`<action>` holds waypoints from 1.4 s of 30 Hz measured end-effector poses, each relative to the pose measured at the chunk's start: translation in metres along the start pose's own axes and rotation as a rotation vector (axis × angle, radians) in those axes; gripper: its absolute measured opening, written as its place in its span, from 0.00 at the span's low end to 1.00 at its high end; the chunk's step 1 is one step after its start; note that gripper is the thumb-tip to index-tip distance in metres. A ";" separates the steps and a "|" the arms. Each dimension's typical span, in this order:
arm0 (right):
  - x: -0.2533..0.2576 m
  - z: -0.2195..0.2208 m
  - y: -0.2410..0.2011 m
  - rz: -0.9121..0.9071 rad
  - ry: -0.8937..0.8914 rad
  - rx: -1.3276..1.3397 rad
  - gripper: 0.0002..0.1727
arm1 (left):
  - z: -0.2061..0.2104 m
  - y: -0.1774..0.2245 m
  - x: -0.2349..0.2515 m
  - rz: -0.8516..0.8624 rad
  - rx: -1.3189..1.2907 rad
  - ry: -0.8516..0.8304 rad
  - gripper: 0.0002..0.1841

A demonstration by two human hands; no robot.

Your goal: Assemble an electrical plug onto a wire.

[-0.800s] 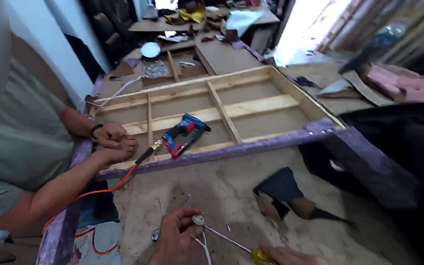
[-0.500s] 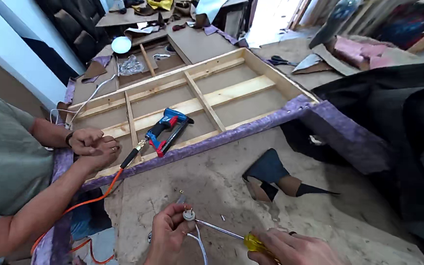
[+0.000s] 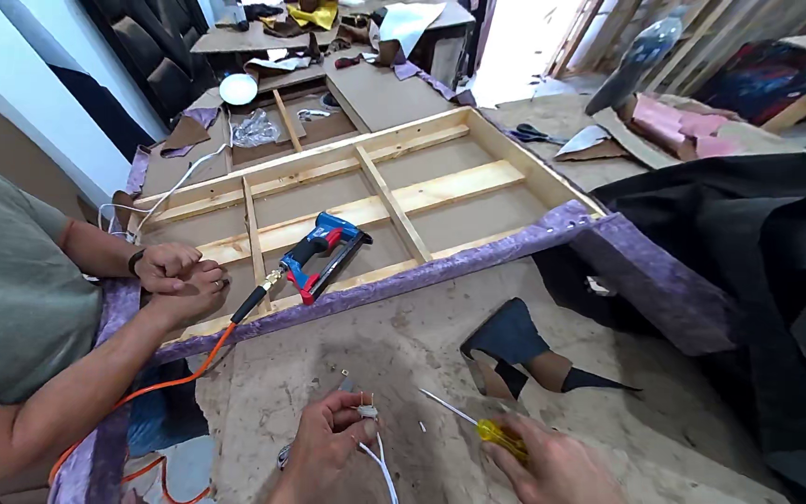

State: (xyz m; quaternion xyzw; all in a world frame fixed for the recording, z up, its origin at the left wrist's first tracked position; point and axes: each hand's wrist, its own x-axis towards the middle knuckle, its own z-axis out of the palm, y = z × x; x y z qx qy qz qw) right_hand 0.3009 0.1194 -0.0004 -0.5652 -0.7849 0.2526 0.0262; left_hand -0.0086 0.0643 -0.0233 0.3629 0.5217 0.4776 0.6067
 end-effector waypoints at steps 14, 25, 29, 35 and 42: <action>0.002 0.058 -0.137 -0.009 -0.257 1.549 0.14 | -0.010 0.008 -0.015 0.281 0.140 -0.001 0.19; -0.007 0.049 -0.147 0.031 -0.035 1.482 0.11 | -0.020 0.024 -0.049 0.421 0.330 0.159 0.23; -0.008 0.048 -0.148 -0.018 0.011 1.431 0.10 | 0.002 0.030 -0.080 0.378 0.493 0.148 0.28; -0.015 0.046 -0.143 -0.177 -0.067 1.383 0.12 | -0.003 0.034 -0.078 0.412 0.445 0.073 0.08; -0.018 0.044 -0.141 -0.189 -0.186 1.298 0.14 | -0.036 0.074 -0.073 0.509 0.945 -0.284 0.08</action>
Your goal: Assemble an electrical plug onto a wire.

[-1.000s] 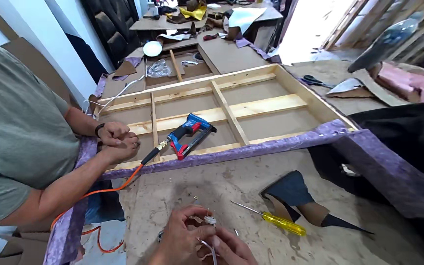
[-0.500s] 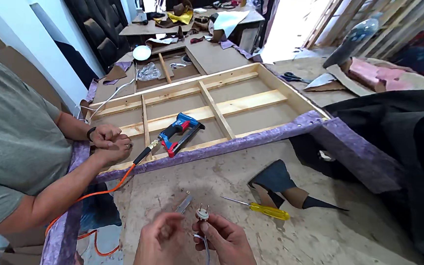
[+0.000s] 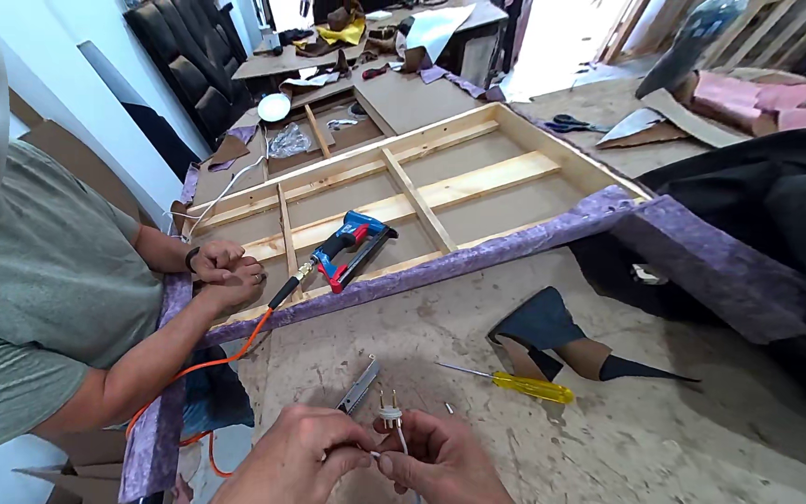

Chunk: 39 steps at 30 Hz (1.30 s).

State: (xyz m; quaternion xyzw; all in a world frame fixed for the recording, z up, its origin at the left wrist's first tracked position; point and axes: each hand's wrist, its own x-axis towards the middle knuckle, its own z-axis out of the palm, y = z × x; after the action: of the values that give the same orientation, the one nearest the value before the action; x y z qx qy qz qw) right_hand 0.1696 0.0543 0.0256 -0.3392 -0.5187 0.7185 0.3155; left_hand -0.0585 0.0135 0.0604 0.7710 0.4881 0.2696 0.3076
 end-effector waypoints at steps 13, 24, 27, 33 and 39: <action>0.001 -0.006 0.005 0.115 0.063 0.198 0.15 | 0.017 -0.015 0.003 0.317 0.473 0.183 0.17; -0.008 0.005 -0.004 -0.099 0.052 -0.184 0.13 | -0.019 0.003 0.028 -0.639 -0.604 -0.594 0.23; -0.005 0.006 -0.005 -0.039 0.038 -0.143 0.12 | -0.030 0.003 0.032 -0.505 -0.493 -0.596 0.17; 0.010 0.000 -0.004 0.187 -0.007 0.127 0.14 | -0.024 -0.019 0.026 0.718 0.669 -0.055 0.08; 0.008 0.006 -0.003 -0.013 0.048 -0.019 0.13 | -0.033 -0.011 0.016 -0.303 -0.292 -0.075 0.29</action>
State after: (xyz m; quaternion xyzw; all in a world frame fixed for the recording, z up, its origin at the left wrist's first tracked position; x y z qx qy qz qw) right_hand 0.1602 0.0578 0.0288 -0.3558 -0.5201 0.7031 0.3294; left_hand -0.0823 0.0388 0.0765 0.6456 0.5423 0.2593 0.4711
